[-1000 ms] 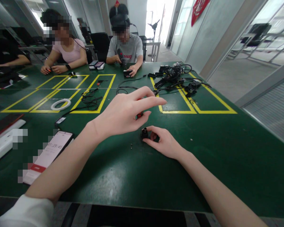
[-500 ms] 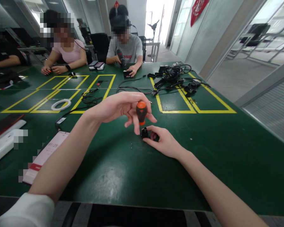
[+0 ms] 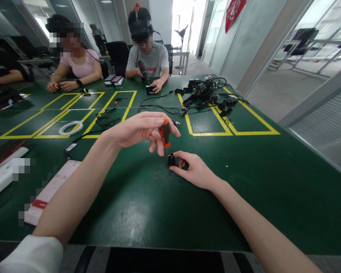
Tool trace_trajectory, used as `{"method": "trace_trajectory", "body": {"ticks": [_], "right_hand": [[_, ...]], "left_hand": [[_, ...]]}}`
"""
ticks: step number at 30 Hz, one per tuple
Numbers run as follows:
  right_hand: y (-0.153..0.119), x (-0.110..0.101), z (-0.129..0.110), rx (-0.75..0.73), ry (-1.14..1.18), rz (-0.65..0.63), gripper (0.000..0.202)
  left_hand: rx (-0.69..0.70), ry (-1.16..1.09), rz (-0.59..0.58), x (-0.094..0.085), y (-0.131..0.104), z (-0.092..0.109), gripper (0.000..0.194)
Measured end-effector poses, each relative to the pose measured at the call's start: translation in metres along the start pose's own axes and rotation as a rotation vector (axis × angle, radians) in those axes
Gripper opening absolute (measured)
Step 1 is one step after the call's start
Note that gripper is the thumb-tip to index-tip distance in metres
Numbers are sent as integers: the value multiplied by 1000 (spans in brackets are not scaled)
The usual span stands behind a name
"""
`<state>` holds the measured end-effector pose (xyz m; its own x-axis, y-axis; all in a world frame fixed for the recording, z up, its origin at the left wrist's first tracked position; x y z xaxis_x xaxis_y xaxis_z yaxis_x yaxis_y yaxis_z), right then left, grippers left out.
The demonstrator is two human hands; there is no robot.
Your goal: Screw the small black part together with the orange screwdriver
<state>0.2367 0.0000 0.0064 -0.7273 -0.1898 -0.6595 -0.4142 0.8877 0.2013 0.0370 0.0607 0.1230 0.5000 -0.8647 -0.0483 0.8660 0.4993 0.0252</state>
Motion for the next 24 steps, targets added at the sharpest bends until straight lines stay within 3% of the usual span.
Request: {"method": "trace_trajectory", "body": {"ticks": [5,11,13,24], "right_hand": [[0,-1,0,5,-2,-4,21],[0,-1,-1,7,-17,-9,21],[0,0,-1,2,-24,-2,21],[0,0,-2,10,-9,-5,20]], "left_hand": [[-32,-92,-43,-3,3,-3,41],[43,72,15,-3,-1,-1,49],[36,93,16,-3,-1,0,43],[-22,-26,-39,-1,2,-5,41]]}}
Point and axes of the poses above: each hand's wrist, its own y-axis towards the middle knuckle, its own x-axis out of the palm, z = x × y, the point moved 2 cm from there along y, towards the middle knuckle
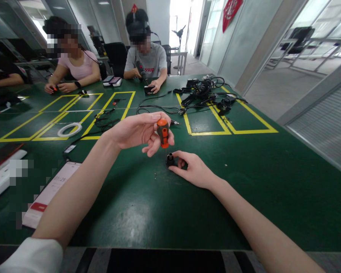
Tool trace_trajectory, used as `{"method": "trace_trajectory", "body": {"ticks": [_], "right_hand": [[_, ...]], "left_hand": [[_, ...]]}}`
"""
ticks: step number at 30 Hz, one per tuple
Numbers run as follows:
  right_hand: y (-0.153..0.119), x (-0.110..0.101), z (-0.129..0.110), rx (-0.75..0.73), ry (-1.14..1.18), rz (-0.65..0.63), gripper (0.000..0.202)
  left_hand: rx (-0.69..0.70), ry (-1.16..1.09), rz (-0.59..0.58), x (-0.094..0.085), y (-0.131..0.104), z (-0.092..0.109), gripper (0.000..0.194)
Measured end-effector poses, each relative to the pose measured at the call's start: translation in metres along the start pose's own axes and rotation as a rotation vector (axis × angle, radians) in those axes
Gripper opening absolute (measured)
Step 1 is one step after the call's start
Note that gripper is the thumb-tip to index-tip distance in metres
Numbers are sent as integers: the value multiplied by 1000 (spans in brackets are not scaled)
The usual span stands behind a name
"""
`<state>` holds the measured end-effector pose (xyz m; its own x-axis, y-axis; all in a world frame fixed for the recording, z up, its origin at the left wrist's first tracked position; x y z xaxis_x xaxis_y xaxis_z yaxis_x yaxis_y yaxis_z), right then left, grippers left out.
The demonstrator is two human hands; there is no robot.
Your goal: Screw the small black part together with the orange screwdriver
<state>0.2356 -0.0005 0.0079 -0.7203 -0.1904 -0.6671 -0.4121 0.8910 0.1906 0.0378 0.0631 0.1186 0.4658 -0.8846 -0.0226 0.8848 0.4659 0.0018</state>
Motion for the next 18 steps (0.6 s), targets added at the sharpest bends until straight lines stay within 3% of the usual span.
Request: {"method": "trace_trajectory", "body": {"ticks": [7,14,18], "right_hand": [[0,0,2,-15,-3,6,21],[0,1,1,-9,6,3,20],[0,0,1,0,19,2,23]], "left_hand": [[65,92,35,-4,-2,-1,42],[-3,11,12,-1,-1,1,54],[14,18,51,2,1,0,45]]}}
Point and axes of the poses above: each hand's wrist, its own y-axis towards the middle knuckle, its own x-axis out of the palm, z = x × y, the point moved 2 cm from there along y, towards the middle knuckle
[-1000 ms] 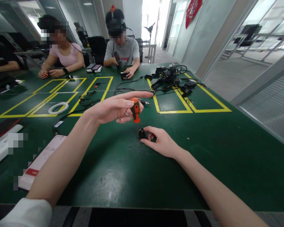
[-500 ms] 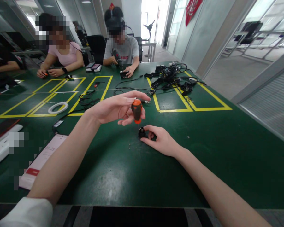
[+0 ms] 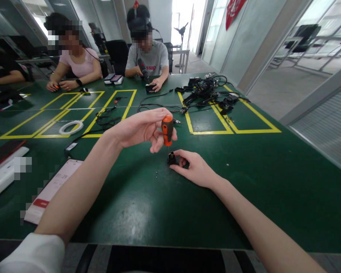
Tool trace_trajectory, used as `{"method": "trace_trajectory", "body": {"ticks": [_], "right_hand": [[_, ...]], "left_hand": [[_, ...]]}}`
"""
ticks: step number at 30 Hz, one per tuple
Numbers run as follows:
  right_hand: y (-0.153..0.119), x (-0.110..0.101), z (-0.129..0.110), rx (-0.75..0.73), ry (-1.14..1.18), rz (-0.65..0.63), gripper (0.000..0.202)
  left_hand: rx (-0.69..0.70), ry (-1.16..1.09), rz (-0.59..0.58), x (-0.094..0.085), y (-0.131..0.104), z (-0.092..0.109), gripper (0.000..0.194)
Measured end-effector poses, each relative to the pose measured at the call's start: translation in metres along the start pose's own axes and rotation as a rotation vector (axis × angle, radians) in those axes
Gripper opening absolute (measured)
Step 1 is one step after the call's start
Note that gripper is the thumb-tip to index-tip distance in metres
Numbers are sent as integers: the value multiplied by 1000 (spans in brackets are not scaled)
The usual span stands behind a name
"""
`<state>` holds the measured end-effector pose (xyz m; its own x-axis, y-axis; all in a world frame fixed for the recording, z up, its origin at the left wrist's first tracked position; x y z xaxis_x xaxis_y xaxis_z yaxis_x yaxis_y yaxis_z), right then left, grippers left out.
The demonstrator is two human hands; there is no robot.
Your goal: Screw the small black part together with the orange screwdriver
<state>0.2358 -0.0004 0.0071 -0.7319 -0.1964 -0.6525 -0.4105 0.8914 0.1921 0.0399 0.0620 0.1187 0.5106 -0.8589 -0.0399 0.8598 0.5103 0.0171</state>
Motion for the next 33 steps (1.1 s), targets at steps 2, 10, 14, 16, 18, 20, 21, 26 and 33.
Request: {"method": "trace_trajectory", "body": {"ticks": [2,10,14,16,18,20,21,26,33], "right_hand": [[0,0,0,2,-6,-2,24],[0,-1,0,1,9,-6,23],[0,0,1,-8,9,-8,22],[0,0,1,-2,5,-12,22],[0,0,0,3,-2,-13,22],[0,0,0,4,-6,-15,22],[0,0,0,3,-4,-13,22],[-1,0,1,-1,7,-6,22],[0,1,1,-14,6,-5,18]], "left_hand": [[47,64,33,-1,-1,1,45],[28,47,-37,-5,-2,1,52],[3,-90,-79,-2,2,-3,59],[6,-112,-56,0,2,-3,50],[11,-103,-3,2,0,0,42],[13,-69,51,4,-2,4,38],[7,-43,61,5,-3,6,37],[-18,-63,-6,5,-3,9,51],[-64,-97,-27,2,-1,4,52]]}}
Point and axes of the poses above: each hand's wrist, its own y-axis towards the middle knuckle, its own x-axis out of the palm, z = x × y, the point moved 2 cm from there along y, towards the middle knuckle
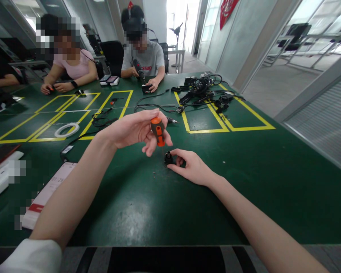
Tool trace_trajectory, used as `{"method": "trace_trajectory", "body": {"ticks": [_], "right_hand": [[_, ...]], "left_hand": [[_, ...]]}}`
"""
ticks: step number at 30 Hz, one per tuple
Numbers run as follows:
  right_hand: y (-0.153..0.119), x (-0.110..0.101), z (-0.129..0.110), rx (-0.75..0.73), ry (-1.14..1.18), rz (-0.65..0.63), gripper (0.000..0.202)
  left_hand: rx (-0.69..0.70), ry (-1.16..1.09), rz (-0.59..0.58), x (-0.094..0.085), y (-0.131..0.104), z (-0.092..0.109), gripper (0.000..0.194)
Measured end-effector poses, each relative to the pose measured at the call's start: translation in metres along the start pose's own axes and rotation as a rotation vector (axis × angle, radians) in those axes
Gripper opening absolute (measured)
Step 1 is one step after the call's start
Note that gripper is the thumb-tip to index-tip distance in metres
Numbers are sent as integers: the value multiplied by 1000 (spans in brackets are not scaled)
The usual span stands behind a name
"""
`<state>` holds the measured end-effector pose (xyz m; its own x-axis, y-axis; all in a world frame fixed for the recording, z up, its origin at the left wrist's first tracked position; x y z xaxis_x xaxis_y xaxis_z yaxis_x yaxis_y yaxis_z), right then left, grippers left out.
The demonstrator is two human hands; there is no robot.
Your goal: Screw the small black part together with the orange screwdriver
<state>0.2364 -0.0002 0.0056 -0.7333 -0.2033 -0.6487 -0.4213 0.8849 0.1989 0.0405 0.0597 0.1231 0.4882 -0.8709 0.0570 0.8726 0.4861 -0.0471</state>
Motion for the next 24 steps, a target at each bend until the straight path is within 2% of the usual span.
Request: {"method": "trace_trajectory", "body": {"ticks": [5,9,15,21,24], "right_hand": [[0,0,1,1,0,4,23],[0,1,1,12,7,2,24],[0,0,1,16,14,-4,21],[1,0,-1,19,-1,-3,25],[1,0,-2,25,2,-5,25]], "left_hand": [[47,33,62,3,-2,2,41],[34,57,52,3,-3,3,45],[21,36,-23,2,-5,5,48],[75,76,43,2,-5,3,44],[51,99,59,0,-4,2,51]]}}
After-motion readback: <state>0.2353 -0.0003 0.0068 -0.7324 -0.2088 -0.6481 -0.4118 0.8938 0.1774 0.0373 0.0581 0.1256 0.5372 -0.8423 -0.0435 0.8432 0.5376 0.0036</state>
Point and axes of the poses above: each hand's wrist, its own y-axis towards the middle knuckle, its own x-axis out of the palm, z = x × y, the point moved 2 cm from there along y, towards the middle knuckle
